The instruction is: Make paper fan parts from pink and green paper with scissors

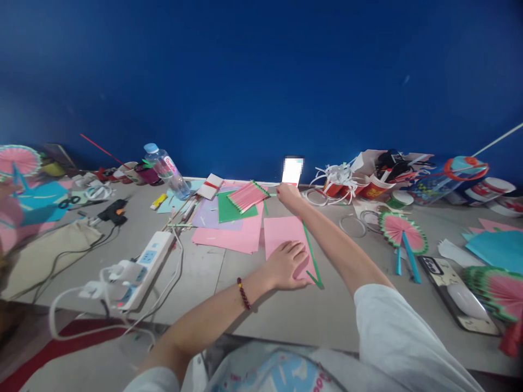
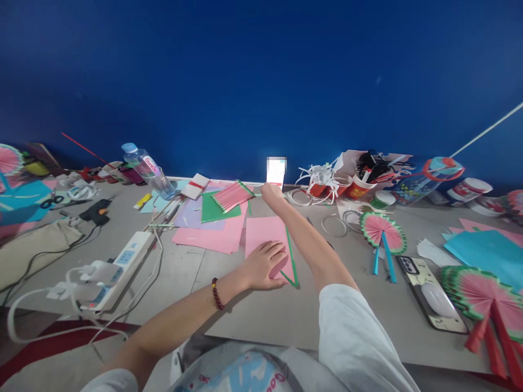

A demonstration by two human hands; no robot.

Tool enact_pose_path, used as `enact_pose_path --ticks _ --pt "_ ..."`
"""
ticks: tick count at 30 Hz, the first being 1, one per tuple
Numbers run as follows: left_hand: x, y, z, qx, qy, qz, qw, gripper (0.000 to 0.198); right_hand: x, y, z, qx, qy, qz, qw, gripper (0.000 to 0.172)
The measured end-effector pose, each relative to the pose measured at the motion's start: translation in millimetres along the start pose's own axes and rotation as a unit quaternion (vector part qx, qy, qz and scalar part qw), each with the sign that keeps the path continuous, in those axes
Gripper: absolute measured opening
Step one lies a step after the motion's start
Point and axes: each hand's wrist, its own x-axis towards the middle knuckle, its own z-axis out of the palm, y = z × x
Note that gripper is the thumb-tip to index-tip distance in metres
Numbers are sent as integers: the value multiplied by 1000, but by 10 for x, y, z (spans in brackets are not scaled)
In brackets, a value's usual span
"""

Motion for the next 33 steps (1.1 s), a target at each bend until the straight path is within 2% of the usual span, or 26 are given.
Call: enact_pose_path --ticks 15,24,33 --pt "3 -3 -4 -5 5 4 1000 71 -43 -43 109 -48 43 -68 996 32" --pt "0 -10 17 -11 11 3 1000 72 -46 27 142 16 80 18 997 31" --pt "-3 -27 28 -11 24 17 999 69 -151 22 119 89 115 54 988 25"
